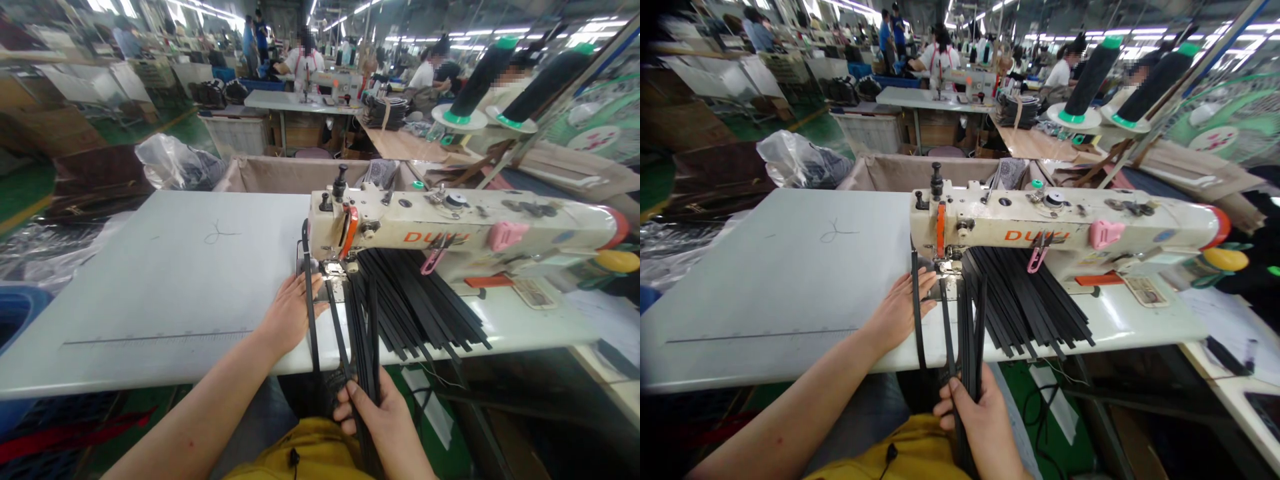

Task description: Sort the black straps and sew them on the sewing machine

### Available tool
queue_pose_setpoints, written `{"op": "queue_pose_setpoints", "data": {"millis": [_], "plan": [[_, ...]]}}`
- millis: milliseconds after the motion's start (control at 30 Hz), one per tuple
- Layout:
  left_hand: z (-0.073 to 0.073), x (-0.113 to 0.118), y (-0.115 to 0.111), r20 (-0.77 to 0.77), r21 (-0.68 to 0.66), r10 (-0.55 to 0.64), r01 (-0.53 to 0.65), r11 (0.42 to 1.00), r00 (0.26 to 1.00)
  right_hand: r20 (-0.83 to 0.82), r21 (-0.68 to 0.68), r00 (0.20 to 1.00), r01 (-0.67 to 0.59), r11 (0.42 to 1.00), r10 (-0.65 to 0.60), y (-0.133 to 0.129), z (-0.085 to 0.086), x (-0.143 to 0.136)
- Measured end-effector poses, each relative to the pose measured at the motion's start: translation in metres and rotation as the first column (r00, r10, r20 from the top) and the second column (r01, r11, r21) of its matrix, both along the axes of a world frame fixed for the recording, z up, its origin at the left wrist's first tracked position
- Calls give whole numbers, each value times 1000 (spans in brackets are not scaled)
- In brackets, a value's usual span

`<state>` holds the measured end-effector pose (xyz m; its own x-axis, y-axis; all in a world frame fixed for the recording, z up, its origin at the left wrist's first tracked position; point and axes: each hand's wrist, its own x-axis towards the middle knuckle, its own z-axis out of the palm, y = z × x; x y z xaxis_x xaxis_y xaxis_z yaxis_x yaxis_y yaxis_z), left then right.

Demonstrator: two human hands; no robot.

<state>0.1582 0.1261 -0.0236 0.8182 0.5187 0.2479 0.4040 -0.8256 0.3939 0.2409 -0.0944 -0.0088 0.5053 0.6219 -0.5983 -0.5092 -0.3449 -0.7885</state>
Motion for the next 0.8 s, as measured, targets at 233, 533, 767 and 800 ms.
{"op": "queue_pose_setpoints", "data": {"millis": [233,533,767,800], "plan": [[-1,4,3,3,5,5,-5,1000,1000,41,8,999,-19,1000,19,4,2,2],[-8,6,14,140,-75,16,-6,997,990,98,31,995,-13,999,10,8,1,1],[-15,38,71,296,-294,162,-71,953,941,105,39,994,-28,999,24,15,2,-1],[-15,45,80,299,-320,184,-83,944,936,107,44,994,-35,998,30,15,2,-1]]}}
